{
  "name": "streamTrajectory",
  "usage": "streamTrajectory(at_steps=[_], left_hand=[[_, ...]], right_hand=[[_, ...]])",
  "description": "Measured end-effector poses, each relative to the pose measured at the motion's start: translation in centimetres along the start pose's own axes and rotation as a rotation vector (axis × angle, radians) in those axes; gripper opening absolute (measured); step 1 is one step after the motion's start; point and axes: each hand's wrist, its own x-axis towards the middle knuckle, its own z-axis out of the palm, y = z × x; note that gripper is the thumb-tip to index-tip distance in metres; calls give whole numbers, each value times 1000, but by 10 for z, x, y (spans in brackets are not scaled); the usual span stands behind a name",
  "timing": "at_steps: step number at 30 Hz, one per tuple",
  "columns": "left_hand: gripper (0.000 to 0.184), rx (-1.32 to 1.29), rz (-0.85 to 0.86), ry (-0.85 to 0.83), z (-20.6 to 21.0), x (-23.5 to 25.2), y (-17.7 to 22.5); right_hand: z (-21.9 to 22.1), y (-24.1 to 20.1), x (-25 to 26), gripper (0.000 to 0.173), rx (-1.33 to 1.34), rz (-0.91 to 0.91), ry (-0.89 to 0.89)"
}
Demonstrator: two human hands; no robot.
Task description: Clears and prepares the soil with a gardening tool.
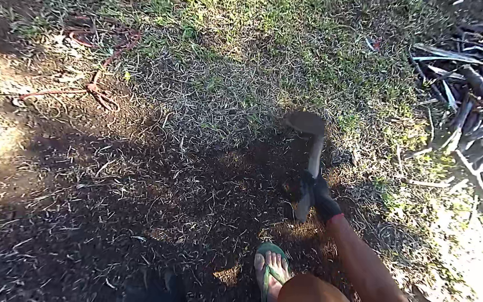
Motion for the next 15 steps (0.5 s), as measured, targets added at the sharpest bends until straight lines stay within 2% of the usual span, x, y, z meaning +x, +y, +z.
streamTrajectory(at_steps=[3,5,6,8,10,13,15], left_hand=[[78,-15,-5,9,1,0,-3],[77,-22,-9,-4,-2,0,1],[77,-24,-13,-9,-2,0,2],[77,-20,-14,0,-1,0,2],[77,-14,-16,11,-2,2,5],[78,-16,-19,-8,-4,0,6],[78,-16,-19,6,-4,0,6]], right_hand=[[10,-17,16,31,91,-190,261],[22,-10,31,35,159,-224,355],[27,2,36,35,178,-200,319],[29,25,33,32,154,-40,160],[12,20,27,30,138,46,96],[-24,-6,17,27,163,-55,162],[-20,-16,25,28,245,-161,295]])
